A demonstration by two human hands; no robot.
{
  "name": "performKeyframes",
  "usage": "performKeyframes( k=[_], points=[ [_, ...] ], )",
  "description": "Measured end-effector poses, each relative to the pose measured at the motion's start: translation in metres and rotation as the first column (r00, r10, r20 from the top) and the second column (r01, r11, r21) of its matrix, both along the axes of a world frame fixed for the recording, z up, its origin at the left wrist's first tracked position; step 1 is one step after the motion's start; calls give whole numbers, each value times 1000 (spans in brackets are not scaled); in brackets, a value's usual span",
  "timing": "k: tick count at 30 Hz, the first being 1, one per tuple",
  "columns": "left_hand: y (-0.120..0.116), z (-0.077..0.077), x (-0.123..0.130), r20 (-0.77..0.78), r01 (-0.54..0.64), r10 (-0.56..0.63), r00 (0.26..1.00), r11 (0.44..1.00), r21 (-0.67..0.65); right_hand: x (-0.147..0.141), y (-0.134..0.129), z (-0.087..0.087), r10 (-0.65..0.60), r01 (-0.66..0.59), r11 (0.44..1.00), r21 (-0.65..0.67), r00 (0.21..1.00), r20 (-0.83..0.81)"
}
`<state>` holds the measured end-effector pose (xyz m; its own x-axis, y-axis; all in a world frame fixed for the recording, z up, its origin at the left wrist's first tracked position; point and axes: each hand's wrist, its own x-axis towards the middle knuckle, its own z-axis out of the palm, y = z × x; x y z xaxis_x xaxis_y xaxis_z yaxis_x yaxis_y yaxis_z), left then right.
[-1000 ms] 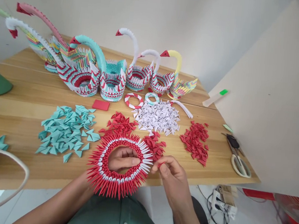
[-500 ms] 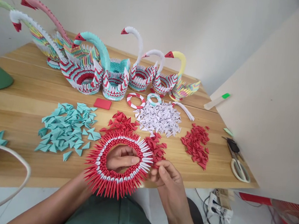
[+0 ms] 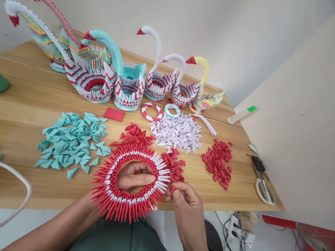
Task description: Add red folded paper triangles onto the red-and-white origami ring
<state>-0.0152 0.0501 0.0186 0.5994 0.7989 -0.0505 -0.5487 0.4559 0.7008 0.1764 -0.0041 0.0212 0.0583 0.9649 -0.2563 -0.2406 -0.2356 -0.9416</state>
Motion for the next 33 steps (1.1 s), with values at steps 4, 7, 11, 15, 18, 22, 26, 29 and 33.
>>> performKeyframes(
  k=[4, 7, 11, 15, 18, 22, 26, 29, 33],
  points=[
    [0, 0, -2, -45, -5, 6, 999, 1000, 16, -2, 0, 1, 22, -22, 1000, 2, 1000, -4],
    [0, -1, -3, -79, -4, 7, 997, 999, 36, -5, 1, 3, 36, -36, 999, -3, 999, -35],
    [1, 0, -2, -114, -9, 11, 993, 1000, 19, -8, 1, 4, 40, -41, 999, -1, 994, -98],
    [3, -2, -2, -195, 14, -12, 981, 1000, 11, -9, 1, 3, 52, -54, 999, -4, 984, -168],
    [3, -6, -2, -188, 16, -9, 982, 999, 31, -9, 1, 2, 52, -55, 998, -12, 981, -185],
    [2, -8, -1, -134, -11, 19, 991, 998, 60, -9, 1, 1, 44, -47, 999, -13, 985, -164],
    [2, -8, -2, -160, -15, 23, 987, 999, 51, -9, 2, 1, 46, -49, 999, -14, 989, -143],
    [2, -6, -2, -161, -12, 16, 987, 1000, 26, -9, 2, 2, 44, -47, 999, -25, 990, -131],
    [2, -2, 0, -111, -4, 4, 994, 1000, -5, -10, 1, 2, 41, -45, 999, -29, 993, -112]
  ],
)
